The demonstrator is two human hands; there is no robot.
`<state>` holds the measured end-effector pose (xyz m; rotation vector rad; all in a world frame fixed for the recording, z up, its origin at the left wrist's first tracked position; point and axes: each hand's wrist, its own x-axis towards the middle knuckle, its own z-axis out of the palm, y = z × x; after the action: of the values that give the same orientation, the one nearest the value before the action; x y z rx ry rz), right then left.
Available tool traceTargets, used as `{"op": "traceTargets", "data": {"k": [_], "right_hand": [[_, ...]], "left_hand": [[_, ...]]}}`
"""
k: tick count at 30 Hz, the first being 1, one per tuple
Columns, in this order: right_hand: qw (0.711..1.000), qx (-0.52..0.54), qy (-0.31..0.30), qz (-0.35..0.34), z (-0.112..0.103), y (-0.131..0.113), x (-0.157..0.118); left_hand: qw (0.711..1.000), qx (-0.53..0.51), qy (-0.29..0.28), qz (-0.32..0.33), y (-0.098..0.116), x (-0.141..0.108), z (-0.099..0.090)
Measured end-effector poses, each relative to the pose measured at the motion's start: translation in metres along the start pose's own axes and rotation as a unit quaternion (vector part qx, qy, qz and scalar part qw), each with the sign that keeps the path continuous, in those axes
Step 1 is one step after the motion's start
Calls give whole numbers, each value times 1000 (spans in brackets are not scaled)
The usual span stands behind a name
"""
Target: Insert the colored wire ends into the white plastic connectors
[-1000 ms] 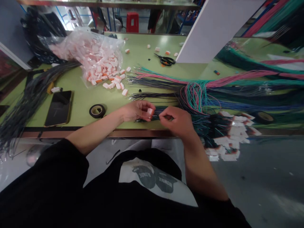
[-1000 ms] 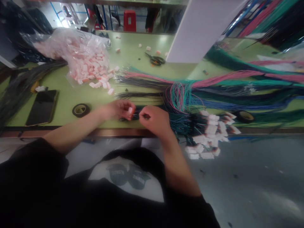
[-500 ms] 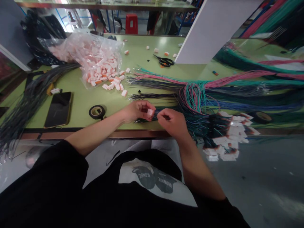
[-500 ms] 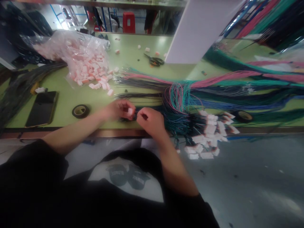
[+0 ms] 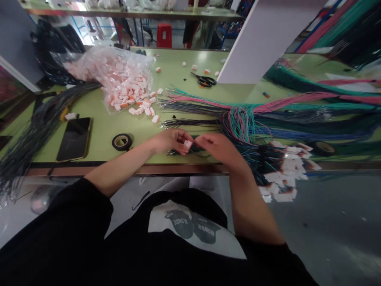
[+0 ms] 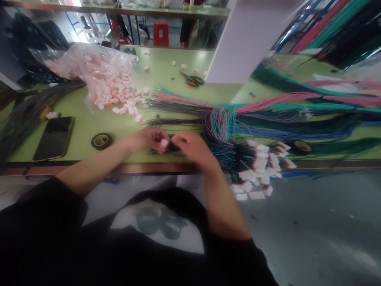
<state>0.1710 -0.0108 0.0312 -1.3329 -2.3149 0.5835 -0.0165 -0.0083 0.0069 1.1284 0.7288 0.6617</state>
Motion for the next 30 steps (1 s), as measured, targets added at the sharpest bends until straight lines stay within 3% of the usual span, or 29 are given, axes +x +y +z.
{"op": "traceTargets", "data": {"k": [3,6,9,13,27,30], "right_hand": [[981,-152,98,68,-13,9,33],[957,-265,30,117,-11,14,60],[950,-297,-35,94,0,17,68],[935,-347,-53,53,14,18,66],[927,-367,-81,21,14,16,76],[950,-307,-8,60,9,28,80]], "left_hand": [[999,18,-35,-30,5,-2,-4],[998,23,-40,-39,5,-3,-6],[998,24,-37,-34,1,-1,-8],[998,25,-50,-40,-4,2,-7],[998,-7,-45,-48,-7,3,-8],[998,-16,-42,-46,-5,2,-8]]}}
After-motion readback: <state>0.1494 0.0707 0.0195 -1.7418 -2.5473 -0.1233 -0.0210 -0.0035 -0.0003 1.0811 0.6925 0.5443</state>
